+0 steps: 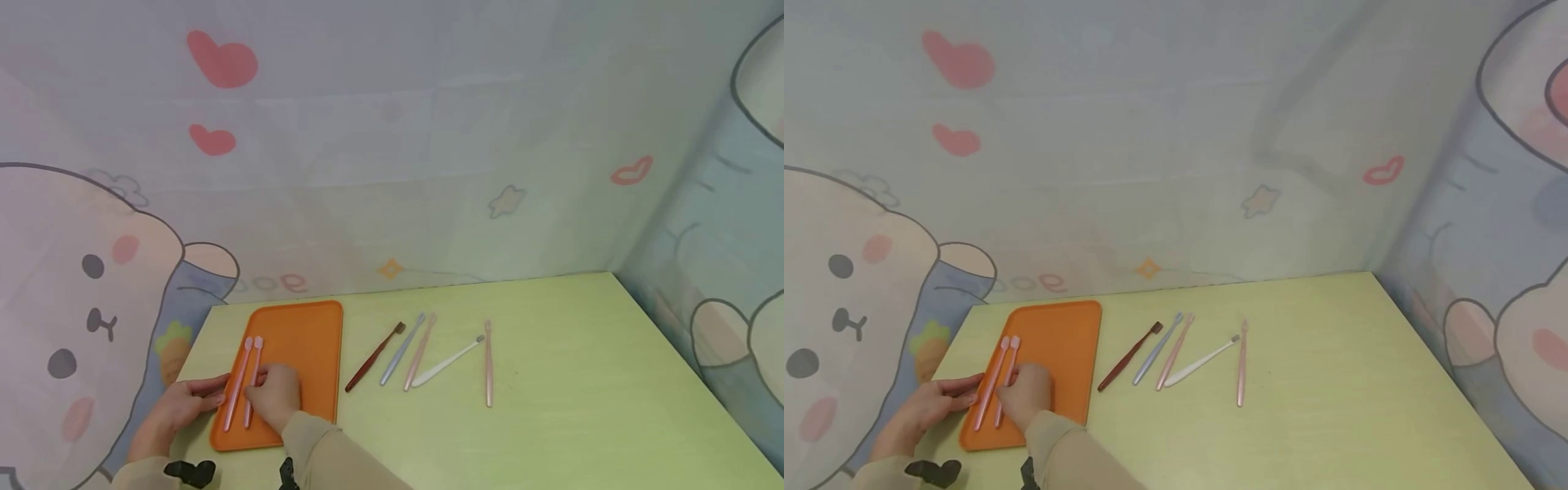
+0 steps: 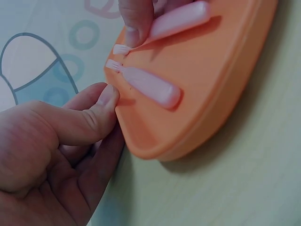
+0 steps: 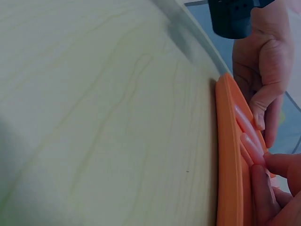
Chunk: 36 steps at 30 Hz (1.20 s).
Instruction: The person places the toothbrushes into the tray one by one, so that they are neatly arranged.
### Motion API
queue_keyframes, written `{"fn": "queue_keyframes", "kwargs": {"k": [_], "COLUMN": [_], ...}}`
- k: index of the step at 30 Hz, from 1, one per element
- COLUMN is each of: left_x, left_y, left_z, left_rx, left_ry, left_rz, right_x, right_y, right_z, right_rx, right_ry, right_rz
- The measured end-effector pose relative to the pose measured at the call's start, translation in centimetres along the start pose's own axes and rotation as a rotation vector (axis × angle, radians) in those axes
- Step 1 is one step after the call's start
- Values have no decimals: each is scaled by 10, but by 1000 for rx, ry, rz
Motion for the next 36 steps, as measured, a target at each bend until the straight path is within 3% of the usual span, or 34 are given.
{"fn": "queue_keyframes", "kwargs": {"k": [5,11,16,23,30,36], "left_x": [0,1,1,-1,-2,-2], "left_y": [1,6,6,2,2,2], "left_z": [-2,0,0,-1,1,1], "left_rx": [2,89,84,35,113,97], "left_ry": [5,9,6,11,-5,-4], "left_rz": [4,20,11,4,14,5], "right_x": [2,6,7,9,9,9], "right_y": [-7,-10,-9,-10,-11,-12], "right_z": [4,3,6,12,12,11], "right_rx": [-39,-100,-150,-131,-108,-107], "right_ry": [2,18,9,9,32,29], "right_rz": [13,9,-7,-26,-38,-53]}}
Point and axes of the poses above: each hand's wrist, its own x-axis towards the middle knuckle, its own y-axis out of the back of the hand, z = x × y, the point moved 10 cm from there along x, towards the middle knuckle, and after that the axes turned 1 degree about -x, right-handed, at the moved point
